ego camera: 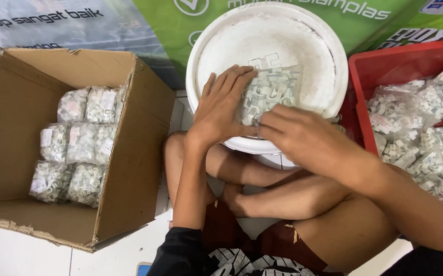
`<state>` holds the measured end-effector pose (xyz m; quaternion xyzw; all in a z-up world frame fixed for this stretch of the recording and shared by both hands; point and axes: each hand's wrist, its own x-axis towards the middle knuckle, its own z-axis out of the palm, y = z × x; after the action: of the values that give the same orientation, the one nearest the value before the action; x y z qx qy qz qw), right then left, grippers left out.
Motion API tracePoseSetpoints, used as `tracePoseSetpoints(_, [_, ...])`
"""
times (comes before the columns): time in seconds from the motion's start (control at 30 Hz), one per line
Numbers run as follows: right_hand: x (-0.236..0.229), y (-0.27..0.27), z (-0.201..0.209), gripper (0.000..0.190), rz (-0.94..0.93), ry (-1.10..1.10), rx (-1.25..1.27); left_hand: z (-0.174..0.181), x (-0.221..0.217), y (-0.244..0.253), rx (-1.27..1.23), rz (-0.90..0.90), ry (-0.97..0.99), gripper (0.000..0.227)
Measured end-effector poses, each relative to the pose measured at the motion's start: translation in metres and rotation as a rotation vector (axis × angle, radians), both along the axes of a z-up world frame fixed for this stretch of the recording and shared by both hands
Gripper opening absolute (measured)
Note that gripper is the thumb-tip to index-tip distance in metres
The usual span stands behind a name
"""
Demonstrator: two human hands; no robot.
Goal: Wiping small plastic bags of hardware with a cloth and packing them into a cardboard box.
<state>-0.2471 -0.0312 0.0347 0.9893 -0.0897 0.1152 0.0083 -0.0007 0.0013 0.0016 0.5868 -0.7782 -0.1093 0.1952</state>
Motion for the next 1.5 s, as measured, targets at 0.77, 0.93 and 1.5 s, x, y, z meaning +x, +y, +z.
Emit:
tracePoseSetpoints(0.77, [0.050, -0.046, 0.013, 0.013, -0.128, -0.201, 0.189, -0.007, -0.001, -0.002, 0.046, 0.036, 0.051, 0.150])
tracePoseSetpoints(0.93, [0.055, -0.052, 0.018, 0.015, -0.029, -0.163, 0.310, -0.004, -0.002, -0.004, 0.027, 0.053, 0.083, 0.159])
tracePoseSetpoints(1.5, [0.062, -0.030, 0.030, 0.049, -0.171, -0.186, 0.405, 0.020, -0.010, 0.002, 0.130, 0.083, 0.094, 0.150])
